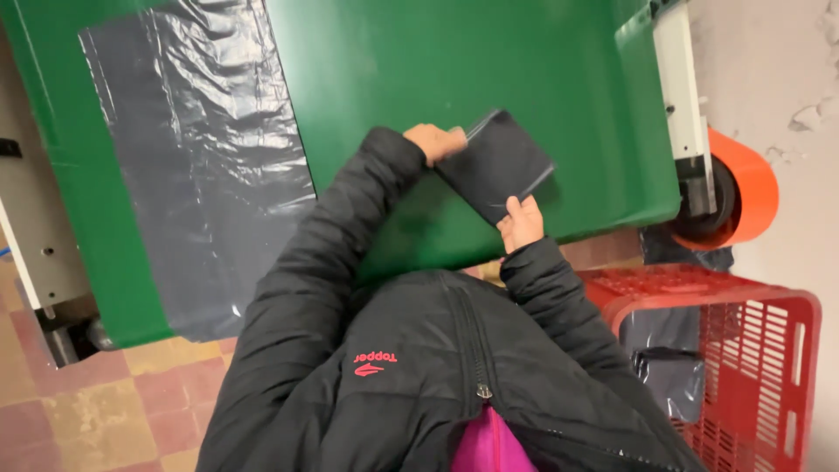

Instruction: Folding grey plastic bags on a conveyor belt and placing them into a collection basket.

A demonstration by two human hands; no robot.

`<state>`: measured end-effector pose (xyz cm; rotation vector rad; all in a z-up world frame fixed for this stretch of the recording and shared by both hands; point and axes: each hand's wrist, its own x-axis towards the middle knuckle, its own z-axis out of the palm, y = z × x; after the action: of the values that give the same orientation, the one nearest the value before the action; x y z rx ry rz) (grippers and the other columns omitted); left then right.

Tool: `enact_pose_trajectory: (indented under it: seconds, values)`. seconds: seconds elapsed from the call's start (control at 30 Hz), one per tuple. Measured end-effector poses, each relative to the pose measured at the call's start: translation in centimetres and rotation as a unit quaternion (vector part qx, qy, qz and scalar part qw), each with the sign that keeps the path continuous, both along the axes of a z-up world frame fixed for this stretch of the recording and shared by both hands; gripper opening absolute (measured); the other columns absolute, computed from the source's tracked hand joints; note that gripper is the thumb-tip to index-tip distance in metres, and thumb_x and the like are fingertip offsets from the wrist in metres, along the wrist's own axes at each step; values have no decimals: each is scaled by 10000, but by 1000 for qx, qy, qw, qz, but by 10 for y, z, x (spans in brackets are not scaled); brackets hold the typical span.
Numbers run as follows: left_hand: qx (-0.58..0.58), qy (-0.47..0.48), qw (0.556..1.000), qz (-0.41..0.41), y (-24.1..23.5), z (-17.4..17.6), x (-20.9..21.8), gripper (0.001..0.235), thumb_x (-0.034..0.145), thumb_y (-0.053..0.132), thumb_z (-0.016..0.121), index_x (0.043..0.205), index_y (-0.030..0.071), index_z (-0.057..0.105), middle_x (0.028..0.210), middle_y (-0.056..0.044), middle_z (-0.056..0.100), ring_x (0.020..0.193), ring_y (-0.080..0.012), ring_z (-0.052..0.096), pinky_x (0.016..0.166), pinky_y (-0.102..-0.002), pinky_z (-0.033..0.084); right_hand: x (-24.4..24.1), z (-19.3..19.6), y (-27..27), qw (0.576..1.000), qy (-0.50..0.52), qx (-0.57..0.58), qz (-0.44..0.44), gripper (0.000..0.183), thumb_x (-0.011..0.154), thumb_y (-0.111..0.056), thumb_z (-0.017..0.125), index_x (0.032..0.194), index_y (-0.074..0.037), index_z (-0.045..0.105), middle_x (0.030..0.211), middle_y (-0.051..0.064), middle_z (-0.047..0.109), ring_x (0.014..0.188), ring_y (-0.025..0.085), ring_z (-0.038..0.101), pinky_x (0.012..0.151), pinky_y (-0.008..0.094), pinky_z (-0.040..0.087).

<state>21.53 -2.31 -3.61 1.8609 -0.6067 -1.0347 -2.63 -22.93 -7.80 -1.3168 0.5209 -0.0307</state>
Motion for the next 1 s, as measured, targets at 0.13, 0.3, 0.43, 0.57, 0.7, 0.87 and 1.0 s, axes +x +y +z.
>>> enact_pose_trajectory:
  seconds: [0.13,0.3,0.43,0.57,0.7,0.87,1.0]
  values:
    - [2,-255,961,111,-2,29,-40,374,914,455,663,848,86,675,803,-142,709,735,-347,676,684,-458,539,28,76,8,958,52,272,-68,402,1003,-82,450,1402,-48,490,1321,110,672,1139,260,718,1001,431,567]
    - [0,-332,925,183,-6,10,-55,358,923,380,721,894,58,567,875,-151,633,826,-378,635,726,-473,517,14,17,-36,985,77,153,-8,231,1029,-85,537,1244,-7,501,1094,107,596,858,207,631,808,404,582]
    - [-8,-386,893,231,44,40,-77,346,891,365,745,959,76,567,976,-120,587,954,-356,583,761,-468,492,14,88,-1,935,-45,-347,-53,500,884,-112,718,1323,-37,492,1056,72,543,851,175,562,772,311,541]
    - [53,-394,890,224,154,81,-148,419,930,470,736,1074,96,614,1075,-97,609,1064,-327,587,812,-458,485,45,130,86,851,-181,-476,128,508,875,-65,737,1346,-7,556,1239,189,548,1063,295,610,910,386,560]
    - [101,-530,816,208,250,81,-233,805,786,625,739,1329,53,579,1409,-139,551,1377,-346,487,1063,-563,408,60,120,185,631,-399,-490,450,769,733,-153,822,1420,-21,504,1455,189,504,1354,415,499,1156,517,405]
    - [254,-504,803,189,339,49,-281,930,688,632,721,1402,59,560,1507,-161,480,1424,-371,410,1047,-695,330,50,107,258,466,-434,-490,595,920,663,-232,812,1476,-3,447,1532,220,437,1463,420,368,1209,553,300]
    - [344,-599,700,182,385,22,-289,649,861,325,689,1481,188,555,1586,-76,481,1511,-279,402,1141,-606,347,42,92,281,386,-454,-566,570,858,736,-255,728,1511,-24,441,1564,219,417,1492,403,338,1221,550,271]
